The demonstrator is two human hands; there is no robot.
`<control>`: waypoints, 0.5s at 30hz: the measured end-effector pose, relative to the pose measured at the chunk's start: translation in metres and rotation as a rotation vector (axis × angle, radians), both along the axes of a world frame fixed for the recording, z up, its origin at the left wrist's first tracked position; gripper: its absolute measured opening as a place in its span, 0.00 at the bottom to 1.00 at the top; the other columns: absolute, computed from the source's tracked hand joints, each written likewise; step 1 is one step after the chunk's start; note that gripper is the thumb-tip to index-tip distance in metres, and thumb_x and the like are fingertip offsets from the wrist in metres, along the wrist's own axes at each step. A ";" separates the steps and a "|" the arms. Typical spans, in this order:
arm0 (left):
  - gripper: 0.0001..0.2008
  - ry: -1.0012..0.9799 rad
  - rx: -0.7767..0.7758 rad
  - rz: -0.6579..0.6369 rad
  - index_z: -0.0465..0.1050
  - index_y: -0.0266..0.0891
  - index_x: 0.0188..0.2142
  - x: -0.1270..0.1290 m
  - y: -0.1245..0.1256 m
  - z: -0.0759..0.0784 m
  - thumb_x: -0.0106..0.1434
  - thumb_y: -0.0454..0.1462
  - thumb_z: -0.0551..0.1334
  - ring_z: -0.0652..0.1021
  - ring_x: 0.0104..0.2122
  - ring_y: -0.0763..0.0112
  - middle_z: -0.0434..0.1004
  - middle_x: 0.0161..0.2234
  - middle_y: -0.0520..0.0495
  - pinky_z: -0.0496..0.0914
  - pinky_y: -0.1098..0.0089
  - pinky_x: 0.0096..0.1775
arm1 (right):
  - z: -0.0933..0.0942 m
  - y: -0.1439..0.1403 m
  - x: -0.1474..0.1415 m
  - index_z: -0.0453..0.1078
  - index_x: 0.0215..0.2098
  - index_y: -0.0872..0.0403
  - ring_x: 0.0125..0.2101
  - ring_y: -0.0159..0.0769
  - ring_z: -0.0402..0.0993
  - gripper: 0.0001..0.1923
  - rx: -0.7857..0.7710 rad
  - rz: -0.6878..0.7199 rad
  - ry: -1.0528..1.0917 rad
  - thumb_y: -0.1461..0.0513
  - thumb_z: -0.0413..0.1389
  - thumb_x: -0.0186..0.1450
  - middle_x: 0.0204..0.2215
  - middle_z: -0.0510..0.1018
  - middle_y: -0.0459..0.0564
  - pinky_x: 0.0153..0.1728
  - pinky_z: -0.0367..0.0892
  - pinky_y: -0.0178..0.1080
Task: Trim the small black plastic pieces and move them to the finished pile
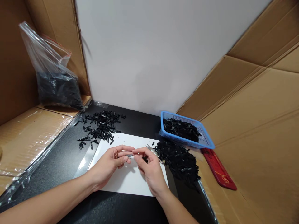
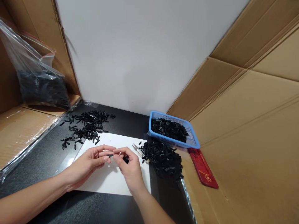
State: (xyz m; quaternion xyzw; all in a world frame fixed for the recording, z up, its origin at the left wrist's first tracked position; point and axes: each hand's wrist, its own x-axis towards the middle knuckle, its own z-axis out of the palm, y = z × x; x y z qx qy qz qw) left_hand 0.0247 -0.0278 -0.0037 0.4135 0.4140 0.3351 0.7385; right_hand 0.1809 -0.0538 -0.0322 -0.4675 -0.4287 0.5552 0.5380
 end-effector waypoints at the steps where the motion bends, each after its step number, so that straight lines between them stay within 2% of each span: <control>1: 0.16 -0.013 -0.005 -0.002 0.77 0.39 0.41 0.000 0.000 0.000 0.51 0.37 0.70 0.73 0.33 0.69 0.82 0.38 0.45 0.60 0.71 0.34 | 0.000 0.000 0.000 0.77 0.34 0.52 0.21 0.29 0.58 0.07 0.052 0.009 -0.103 0.58 0.62 0.59 0.21 0.70 0.43 0.21 0.56 0.32; 3: 0.16 -0.023 -0.019 -0.003 0.77 0.39 0.42 0.000 -0.001 0.000 0.51 0.37 0.70 0.73 0.31 0.69 0.82 0.36 0.46 0.59 0.70 0.34 | 0.000 -0.001 -0.001 0.79 0.35 0.51 0.24 0.33 0.63 0.06 0.133 0.004 -0.253 0.60 0.60 0.60 0.23 0.74 0.45 0.28 0.61 0.36; 6: 0.18 -0.022 -0.046 -0.014 0.75 0.40 0.44 -0.002 -0.001 0.001 0.52 0.33 0.66 0.72 0.32 0.70 0.81 0.37 0.47 0.60 0.70 0.36 | 0.001 -0.001 -0.001 0.80 0.32 0.51 0.27 0.37 0.67 0.06 0.163 -0.042 -0.282 0.60 0.60 0.60 0.25 0.78 0.47 0.32 0.63 0.39; 10: 0.27 -0.119 -0.068 -0.041 0.72 0.43 0.47 -0.004 -0.001 0.003 0.47 0.25 0.61 0.73 0.41 0.66 0.81 0.41 0.47 0.60 0.67 0.43 | -0.003 0.001 -0.002 0.78 0.29 0.52 0.26 0.37 0.68 0.07 0.041 -0.048 -0.080 0.56 0.62 0.59 0.24 0.78 0.47 0.28 0.62 0.37; 15: 0.22 -0.166 -0.053 -0.009 0.70 0.44 0.49 -0.004 -0.002 0.001 0.54 0.32 0.67 0.74 0.42 0.65 0.78 0.43 0.46 0.62 0.64 0.48 | -0.009 0.003 -0.004 0.77 0.26 0.53 0.21 0.31 0.63 0.10 -0.054 -0.063 0.085 0.55 0.65 0.55 0.21 0.74 0.45 0.22 0.56 0.33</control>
